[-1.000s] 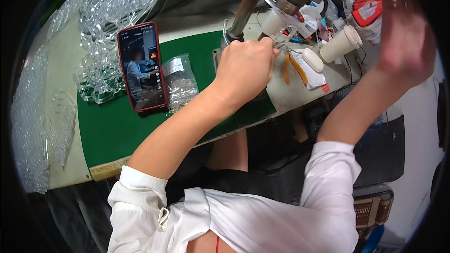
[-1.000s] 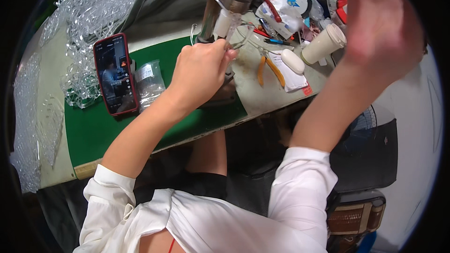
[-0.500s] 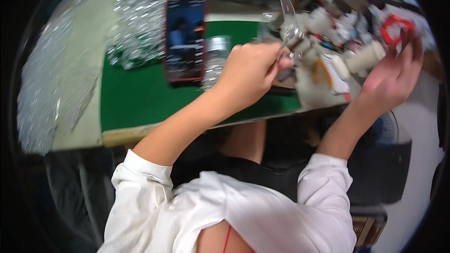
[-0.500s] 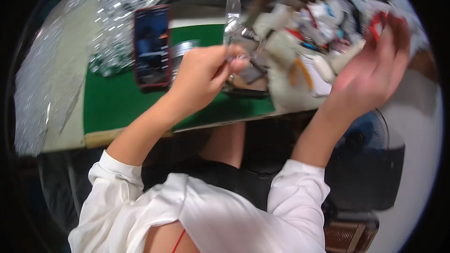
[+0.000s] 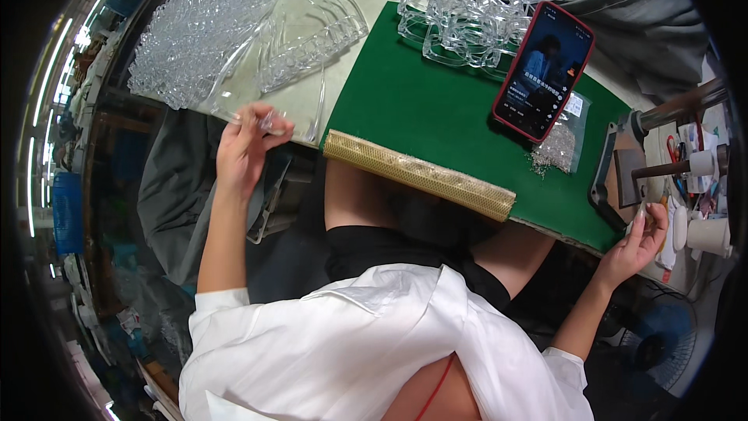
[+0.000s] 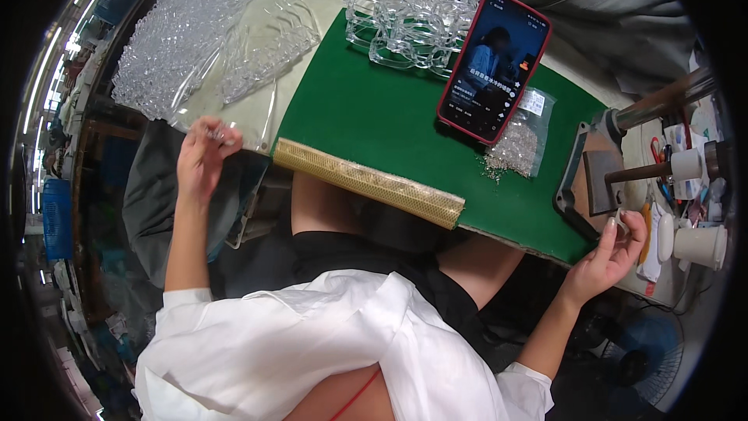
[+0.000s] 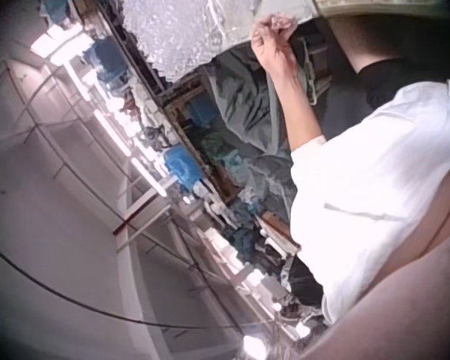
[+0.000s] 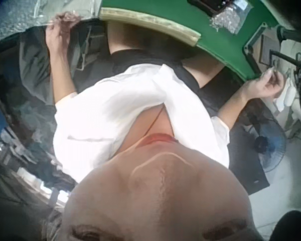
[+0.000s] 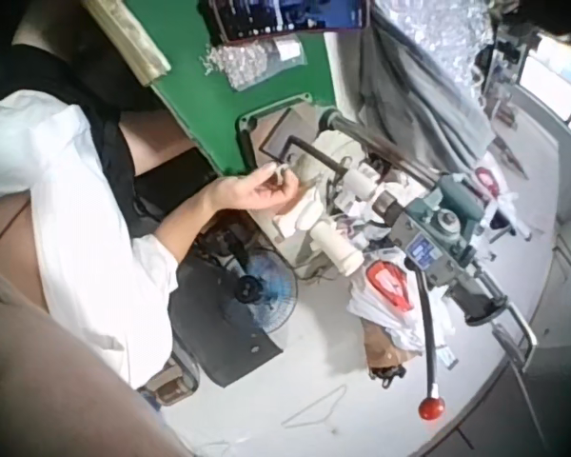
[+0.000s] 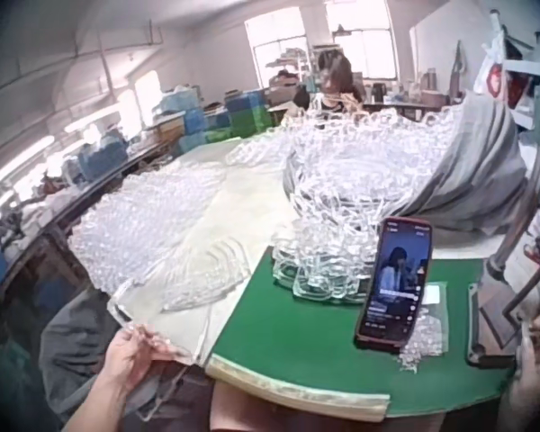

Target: The person assembles clear eyeglass frames by inserting small metal components into the temples and nose bridge area. They repeatedly pick up frames, insert parts, and place the finished frames aside on the table.

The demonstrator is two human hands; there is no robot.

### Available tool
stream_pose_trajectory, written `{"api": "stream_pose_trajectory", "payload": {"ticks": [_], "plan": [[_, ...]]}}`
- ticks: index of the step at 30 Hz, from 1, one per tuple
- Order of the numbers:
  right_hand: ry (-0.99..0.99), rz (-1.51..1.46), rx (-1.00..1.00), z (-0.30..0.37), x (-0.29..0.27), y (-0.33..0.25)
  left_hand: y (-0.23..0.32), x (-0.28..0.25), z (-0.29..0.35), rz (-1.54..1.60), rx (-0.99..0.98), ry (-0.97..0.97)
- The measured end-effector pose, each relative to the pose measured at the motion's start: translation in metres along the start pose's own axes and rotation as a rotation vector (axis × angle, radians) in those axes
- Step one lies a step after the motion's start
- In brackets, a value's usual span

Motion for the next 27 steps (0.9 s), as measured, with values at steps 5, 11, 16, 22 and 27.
{"api": "stream_pose_trajectory", "payload": {"ticks": [5, 11, 16, 22, 27], "plan": [[-0.071, 0.069, -0.026, 0.012, 0.02, -0.017, -0.018, 0.021, -0.04, 0.034, -0.16, 0.222], [-0.099, 0.144, -0.001, 0.03, 0.019, -0.014, 0.045, 0.038, -0.065, -1.041, -0.185, -0.092], [-0.165, 0.079, -0.024, 0.02, 0.053, -0.017, 0.048, -0.001, -0.115, -1.589, 0.122, -0.527], [-0.191, 0.144, -0.102, 0.025, 0.074, -0.022, 0.035, 0.027, -0.153, -1.737, -0.051, -0.734], [-0.237, 0.302, -0.003, 0.027, 0.064, -0.011, 0.054, 0.031, -0.106, -1.849, 0.154, -0.6]]}}
Point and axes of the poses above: each hand's wrist, its own z-axis away from the middle knuckle, its own x-axis out of the palm, y = z × x, the point moved 3 cm from there along -z, towards the middle knuckle, and after that the axes turned 2 degrees about -y, right-handed, at the moved point
